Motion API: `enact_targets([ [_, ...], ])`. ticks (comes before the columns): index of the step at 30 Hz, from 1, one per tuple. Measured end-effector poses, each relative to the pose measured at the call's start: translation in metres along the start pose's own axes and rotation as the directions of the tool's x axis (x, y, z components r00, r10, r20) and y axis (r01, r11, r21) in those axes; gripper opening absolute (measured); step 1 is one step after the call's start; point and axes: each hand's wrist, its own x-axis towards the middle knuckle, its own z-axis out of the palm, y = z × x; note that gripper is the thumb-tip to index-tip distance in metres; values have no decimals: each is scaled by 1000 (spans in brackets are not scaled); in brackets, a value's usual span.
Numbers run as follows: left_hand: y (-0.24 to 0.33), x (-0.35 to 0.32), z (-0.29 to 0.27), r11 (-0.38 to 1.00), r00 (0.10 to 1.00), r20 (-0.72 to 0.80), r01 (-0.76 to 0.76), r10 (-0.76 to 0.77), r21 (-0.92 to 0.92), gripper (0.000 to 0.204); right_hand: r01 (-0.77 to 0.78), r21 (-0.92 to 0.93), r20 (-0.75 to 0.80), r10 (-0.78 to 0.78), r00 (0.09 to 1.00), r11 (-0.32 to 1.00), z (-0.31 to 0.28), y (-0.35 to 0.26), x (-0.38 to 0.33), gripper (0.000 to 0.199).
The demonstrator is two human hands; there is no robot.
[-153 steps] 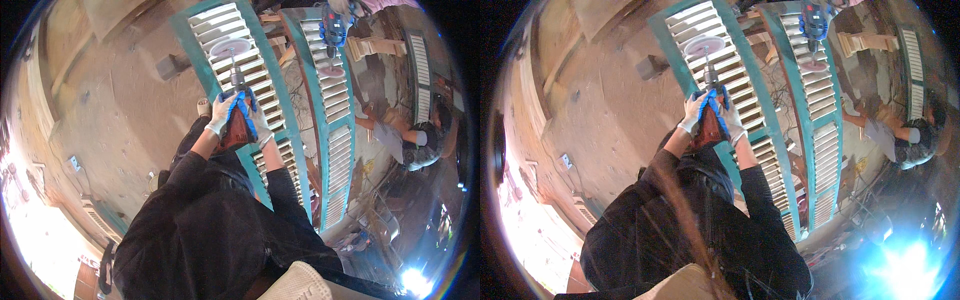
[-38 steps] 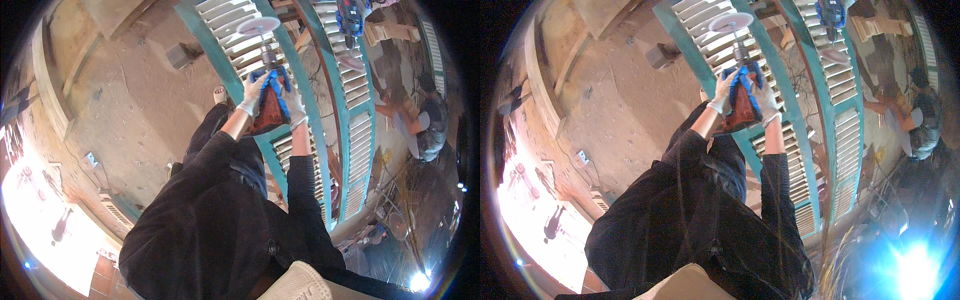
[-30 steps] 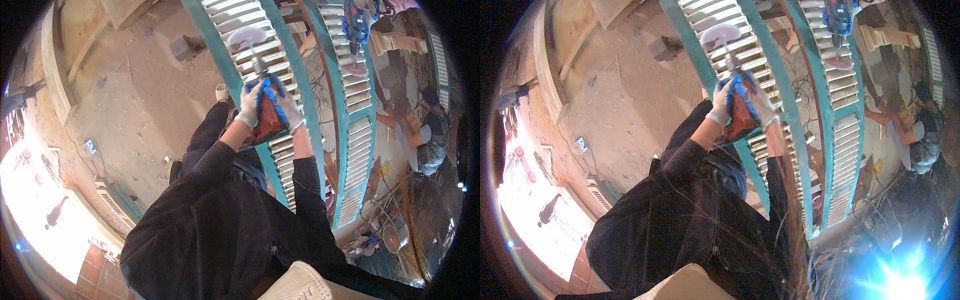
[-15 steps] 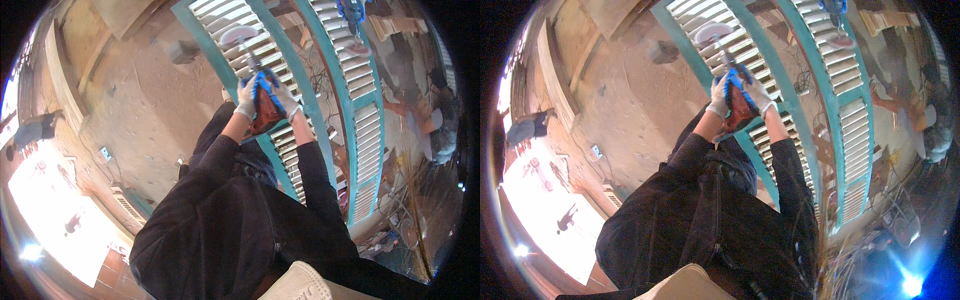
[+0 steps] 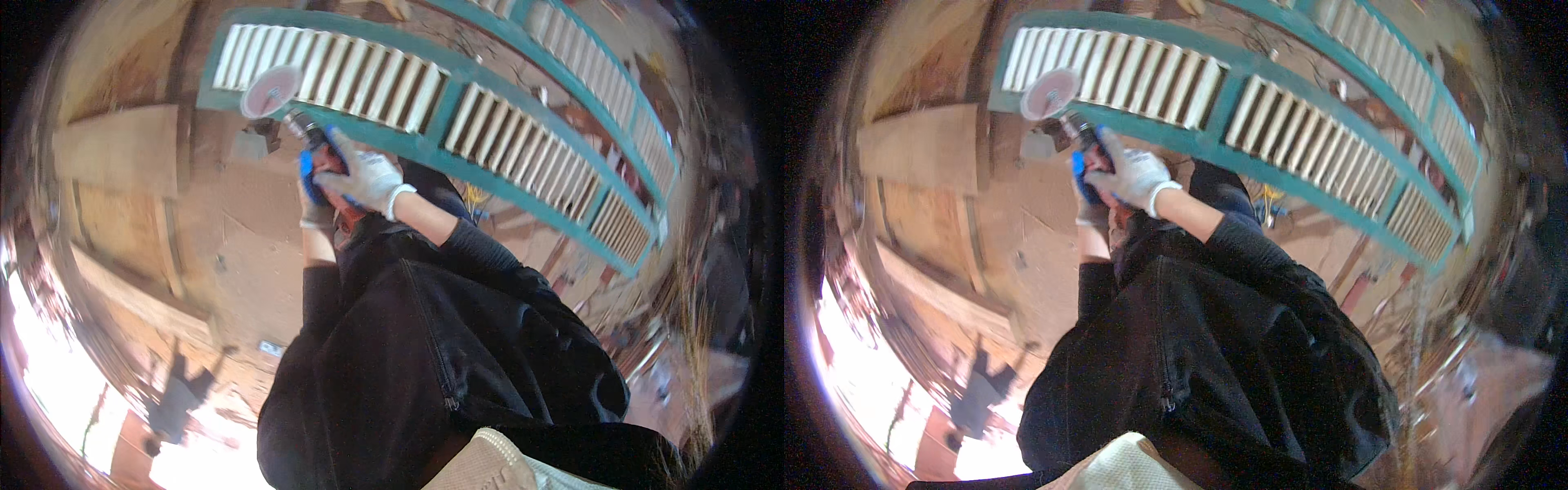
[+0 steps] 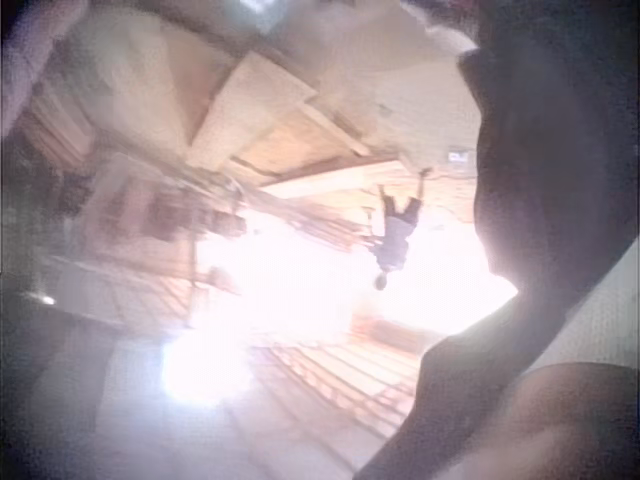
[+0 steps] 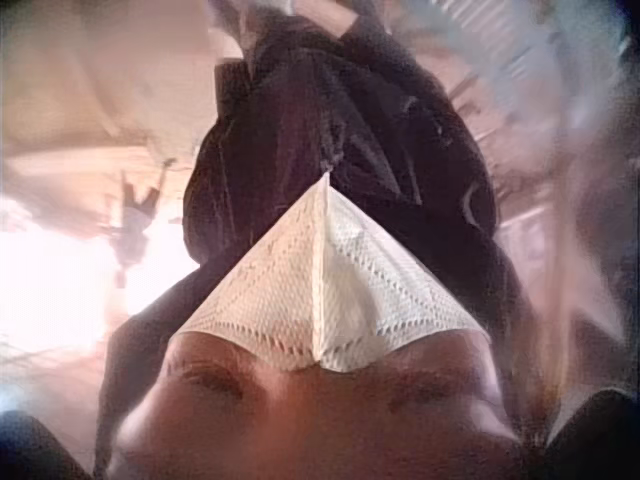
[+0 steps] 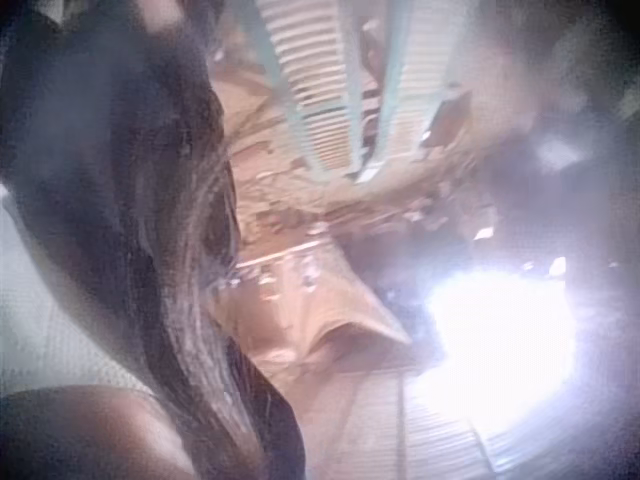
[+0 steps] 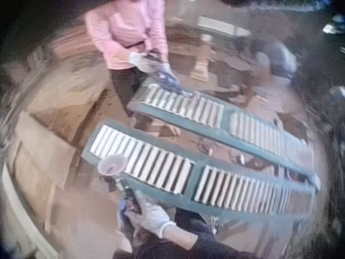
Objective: The person uses a handheld power sander to smooth the surface of wooden slats arranged on a green frame. The person moves the sander along the slats, adjusting position to cover different sections.
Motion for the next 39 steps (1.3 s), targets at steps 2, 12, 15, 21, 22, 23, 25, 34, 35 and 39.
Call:
enact_targets([
  [2,17,-32,-37,1000,1000,-24,11,-11,27,61,-57,12,63,56,996,998,20,-35,-25,91],
  [12,55,-137,-131,998,995,66,69,-69,0,75,-84,249,115,57,992,965,142,-73,-89,90],
  [15,53,-145,-143,965,972,193,171,-132,-201,74,-95,252,99,72,993,963,156,-70,-99,92],
  [21,44,-93,-206,959,904,388,250,-182,-132,75,-27,290,-78,52,996,957,171,-61,-102,93],
  [22,46,-85,-216,952,884,432,265,-177,-153,75,7,296,-113,28,993,955,172,-60,-100,93],
  [23,28,-95,-174,861,863,473,367,-174,-352,78,-10,288,-154,57,986,958,168,-49,-104,93],
  [25,26,-84,-178,990,999,45,19,-25,138,74,83,284,-224,-17,974,955,155,-60,-101,93],
  [34,46,-39,-1,939,914,232,-298,333,-173,68,215,910,-136,-237,962,354,80,5,-101,100],
  [35,45,-35,12,913,885,248,-345,394,-219,67,252,832,-112,-296,949,494,73,18,-101,102],
  [39,17,-33,74,838,869,16,-471,494,-274,66,210,772,-133,-171,976,600,19,21,-93,80],
])
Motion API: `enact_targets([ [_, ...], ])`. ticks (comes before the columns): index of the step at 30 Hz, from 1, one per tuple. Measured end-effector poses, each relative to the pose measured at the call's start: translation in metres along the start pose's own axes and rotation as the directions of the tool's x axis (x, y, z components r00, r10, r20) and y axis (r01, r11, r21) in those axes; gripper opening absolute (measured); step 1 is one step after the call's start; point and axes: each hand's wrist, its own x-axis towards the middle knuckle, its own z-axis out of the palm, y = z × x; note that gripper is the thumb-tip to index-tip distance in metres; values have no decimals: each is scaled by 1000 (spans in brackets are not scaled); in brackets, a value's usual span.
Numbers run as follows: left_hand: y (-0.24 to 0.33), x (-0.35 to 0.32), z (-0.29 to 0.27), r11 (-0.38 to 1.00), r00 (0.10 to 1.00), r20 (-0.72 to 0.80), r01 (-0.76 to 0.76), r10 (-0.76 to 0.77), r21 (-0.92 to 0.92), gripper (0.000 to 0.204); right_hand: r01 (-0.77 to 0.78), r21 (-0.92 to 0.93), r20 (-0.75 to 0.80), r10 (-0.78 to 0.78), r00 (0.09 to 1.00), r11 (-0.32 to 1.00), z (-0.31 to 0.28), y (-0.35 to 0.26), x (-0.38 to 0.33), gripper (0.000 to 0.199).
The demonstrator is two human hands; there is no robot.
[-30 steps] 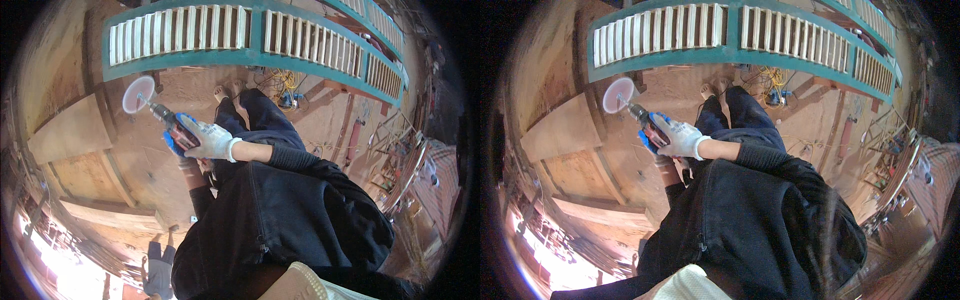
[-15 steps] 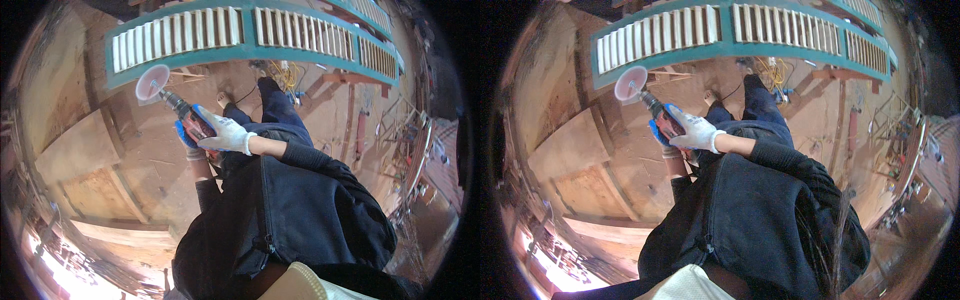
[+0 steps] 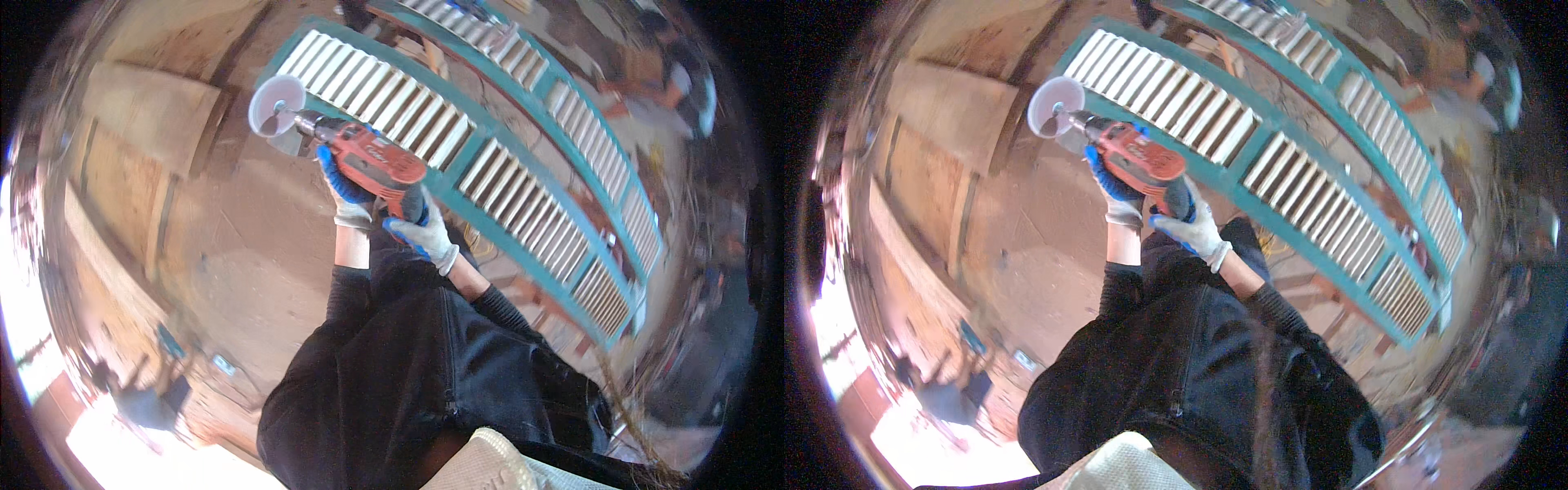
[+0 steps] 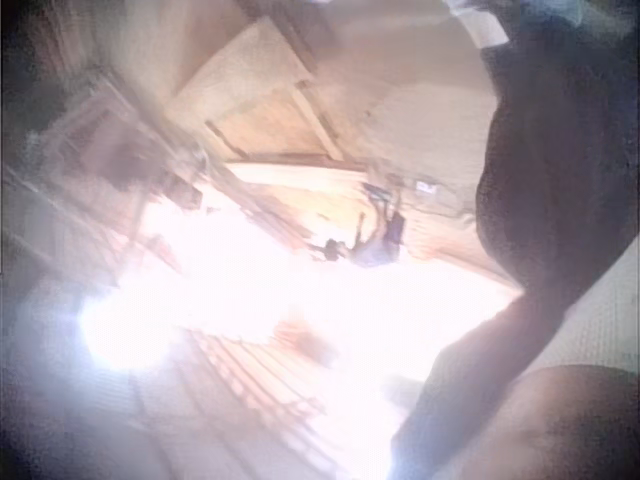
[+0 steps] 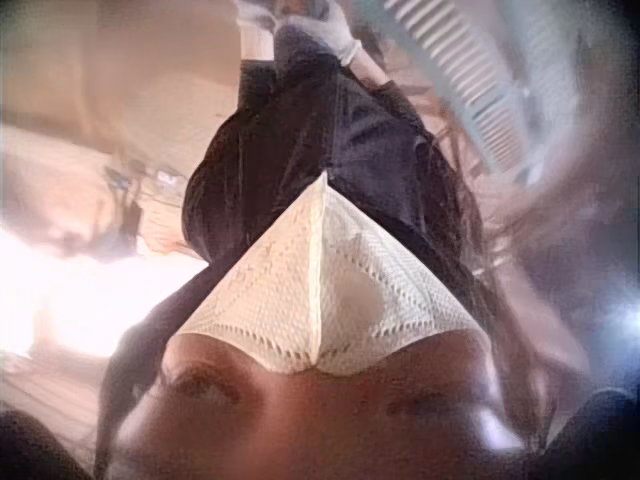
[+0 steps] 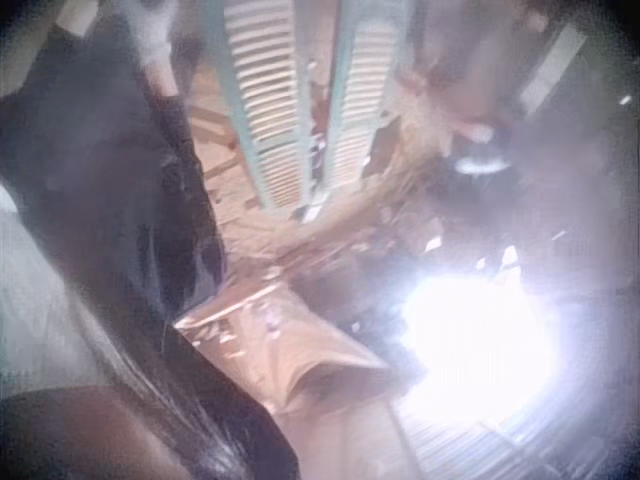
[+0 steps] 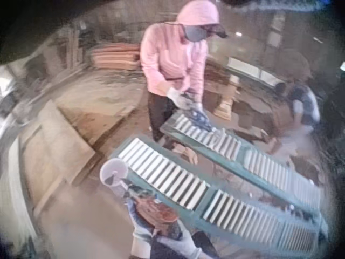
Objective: The person uses a handheld power sander to smooth the surface of wooden slats arranged on a green frame. The person moves the sander along the slats, adjusting position to cover different sections.
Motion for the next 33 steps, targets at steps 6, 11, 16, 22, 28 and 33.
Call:
enact_targets([
  [6,-41,19,-11,983,977,160,117,-139,142,68,-119,243,78,102,992,963,-78,-33,9,53],
  [11,-86,57,26,922,913,136,387,-384,8,52,-131,281,-41,148,988,951,-129,-12,24,40],
  [16,-96,106,-6,821,823,21,564,-568,90,32,-47,533,-108,123,987,845,-121,-11,78,42],
  [22,-100,137,-45,730,745,-189,666,-640,152,29,-132,550,-232,303,924,825,-116,34,117,35],
  [28,-98,137,-75,681,708,-211,707,-674,192,26,-135,497,-341,336,878,857,-93,60,107,36],
  [33,-95,148,-52,696,702,-286,704,-652,144,30,-188,429,-330,347,878,884,-86,40,120,39],
])
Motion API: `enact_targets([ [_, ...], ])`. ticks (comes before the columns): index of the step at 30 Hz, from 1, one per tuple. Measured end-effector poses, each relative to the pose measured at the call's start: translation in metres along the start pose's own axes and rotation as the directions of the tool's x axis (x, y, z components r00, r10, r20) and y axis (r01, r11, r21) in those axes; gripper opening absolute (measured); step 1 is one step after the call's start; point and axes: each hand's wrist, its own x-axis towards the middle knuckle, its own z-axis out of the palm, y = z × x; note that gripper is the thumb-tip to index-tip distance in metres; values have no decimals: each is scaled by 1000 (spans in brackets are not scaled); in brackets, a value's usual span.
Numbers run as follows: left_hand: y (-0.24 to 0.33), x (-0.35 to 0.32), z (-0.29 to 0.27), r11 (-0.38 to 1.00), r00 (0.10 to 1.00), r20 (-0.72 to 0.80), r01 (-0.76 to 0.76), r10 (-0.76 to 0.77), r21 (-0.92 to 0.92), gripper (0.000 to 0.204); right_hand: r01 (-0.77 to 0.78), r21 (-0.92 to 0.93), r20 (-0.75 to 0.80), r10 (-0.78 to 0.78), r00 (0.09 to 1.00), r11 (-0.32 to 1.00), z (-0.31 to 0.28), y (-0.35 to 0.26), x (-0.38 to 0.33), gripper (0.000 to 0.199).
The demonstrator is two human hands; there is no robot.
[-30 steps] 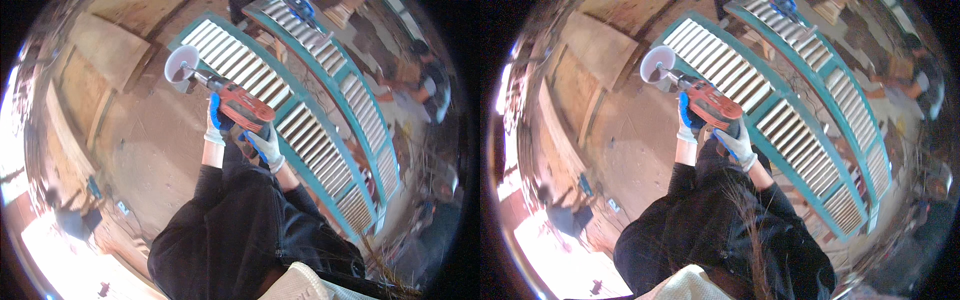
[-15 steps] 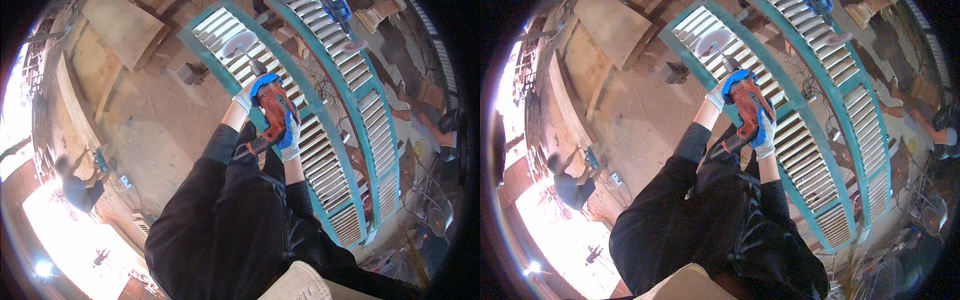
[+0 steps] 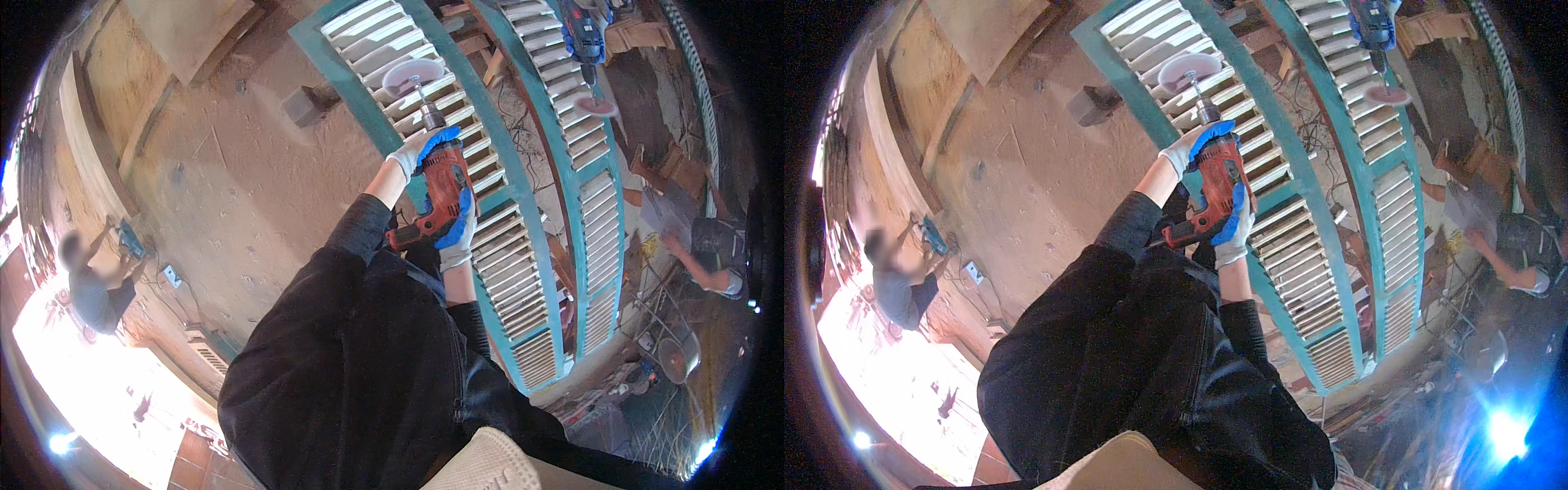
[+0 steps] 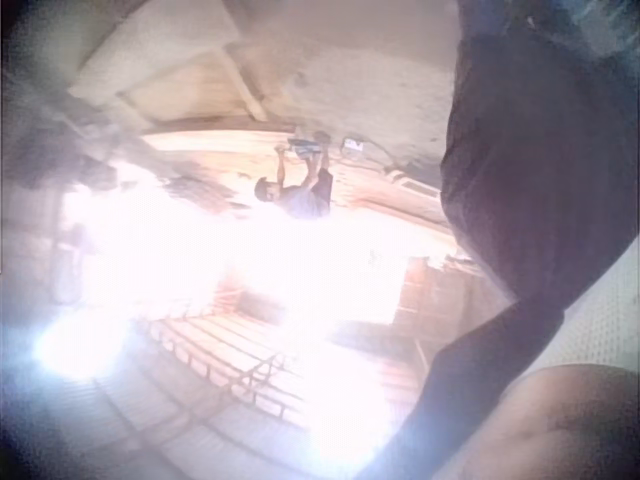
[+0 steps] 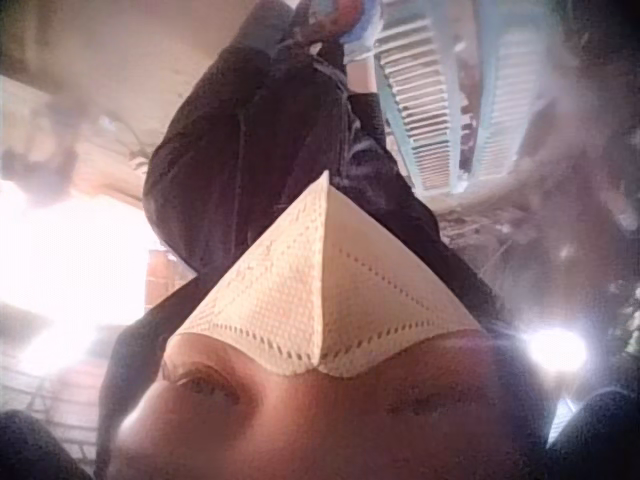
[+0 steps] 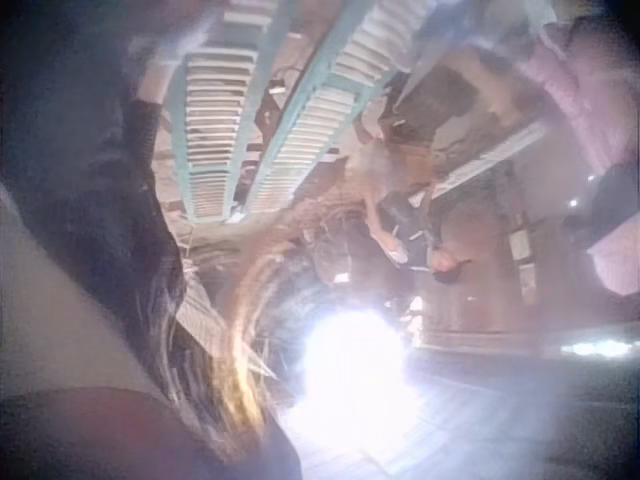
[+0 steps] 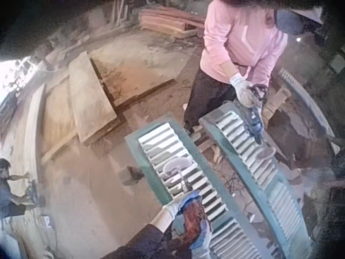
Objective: The person uses a handheld power sander to smooth the surface of wooden slats arranged on a green frame. The person moves the sander along the slats, adjusting position to cover different sections.
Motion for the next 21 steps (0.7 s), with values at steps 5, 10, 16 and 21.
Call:
enact_targets([
  [5,-6,-12,-34,993,994,7,105,-105,47,29,53,-4,-90,-53,995,999,-2,49,-17,41],
  [10,-7,-5,-23,978,991,-127,-25,52,208,32,-95,139,20,93,995,986,-16,41,-2,50],
  [16,-6,-29,-10,971,953,-301,59,14,231,37,-233,164,119,215,969,959,-13,33,-6,60],
  [21,-16,-24,-8,991,956,-292,63,-25,120,34,-223,136,179,197,964,965,-19,25,-9,57],
])
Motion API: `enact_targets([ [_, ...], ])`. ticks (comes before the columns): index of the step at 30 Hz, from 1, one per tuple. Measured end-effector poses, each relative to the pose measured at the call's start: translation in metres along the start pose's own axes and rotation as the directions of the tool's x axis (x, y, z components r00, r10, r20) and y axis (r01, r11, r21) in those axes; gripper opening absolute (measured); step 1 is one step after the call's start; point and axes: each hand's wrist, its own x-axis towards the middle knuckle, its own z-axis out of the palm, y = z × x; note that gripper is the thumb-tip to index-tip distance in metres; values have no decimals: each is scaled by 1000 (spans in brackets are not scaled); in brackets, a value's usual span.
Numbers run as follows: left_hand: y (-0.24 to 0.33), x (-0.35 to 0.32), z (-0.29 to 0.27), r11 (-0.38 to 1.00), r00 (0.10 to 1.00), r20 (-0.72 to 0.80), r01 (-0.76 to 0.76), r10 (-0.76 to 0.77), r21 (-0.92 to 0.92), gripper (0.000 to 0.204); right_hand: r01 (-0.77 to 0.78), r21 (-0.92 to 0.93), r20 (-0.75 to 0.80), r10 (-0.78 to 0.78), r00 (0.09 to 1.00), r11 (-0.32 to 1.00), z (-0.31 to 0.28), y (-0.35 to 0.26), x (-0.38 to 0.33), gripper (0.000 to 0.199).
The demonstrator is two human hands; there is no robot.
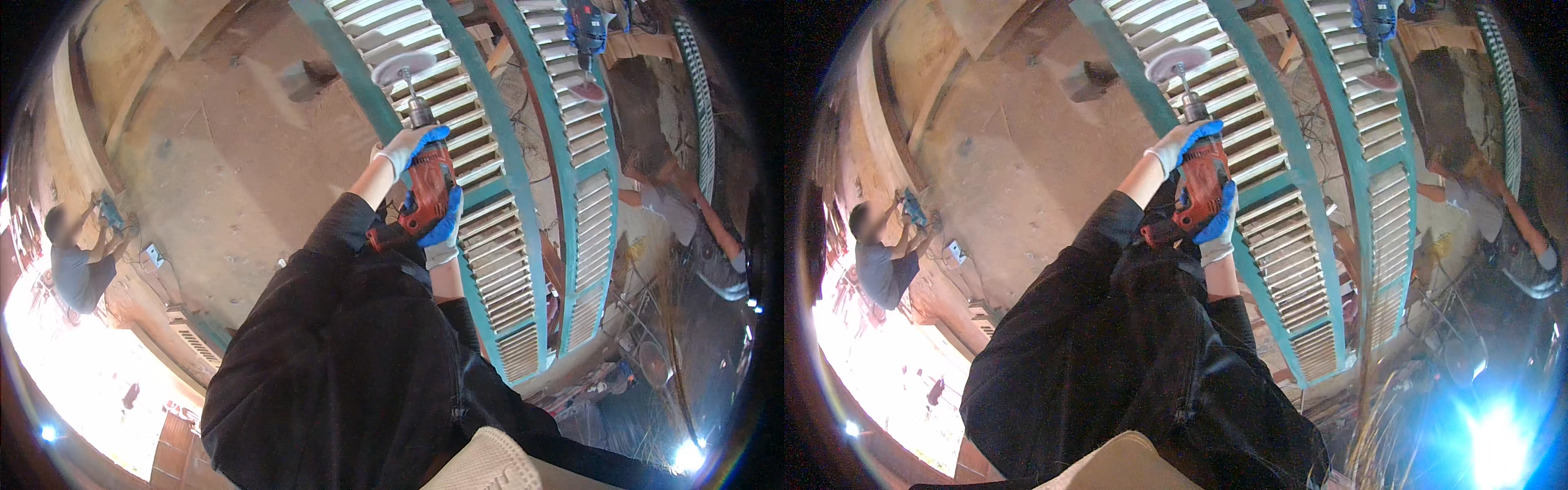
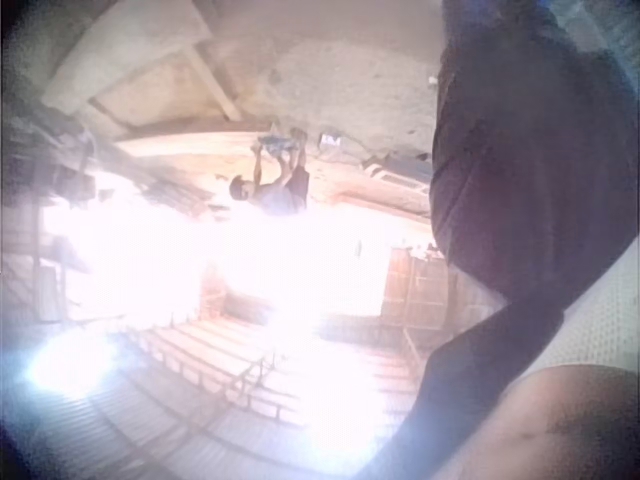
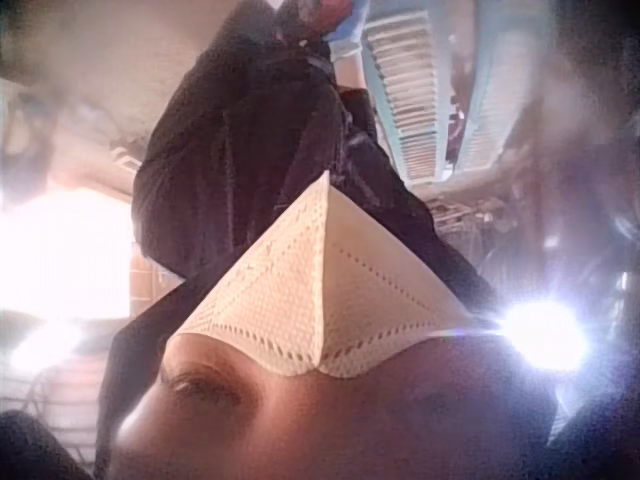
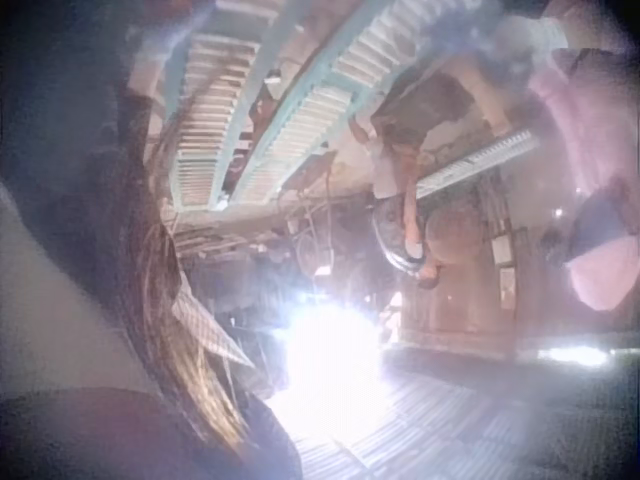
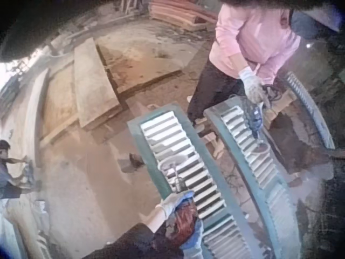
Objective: The person uses a handheld power sander to smooth the surface of wooden slats arranged on a green frame. The person moves the sander along the slats, adjusting position to cover different sections.
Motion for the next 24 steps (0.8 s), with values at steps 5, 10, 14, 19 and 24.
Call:
enact_targets([
  [5,3,34,9,993,980,192,-27,49,-119,29,113,-174,-105,-133,986,978,-8,-25,23,56],
  [10,11,57,34,989,975,203,-60,87,-136,28,39,-135,-84,-51,995,990,0,-65,31,46],
  [14,3,50,32,992,979,190,-57,78,-114,26,45,-108,-103,-56,993,993,-8,-60,26,51],
  [19,2,19,3,998,991,124,-57,55,15,29,97,-62,-75,-102,992,993,3,-1,7,55],
  [24,5,11,-11,1000,991,132,-15,13,17,29,7,4,67,-7,998,1000,1,4,3,49],
])
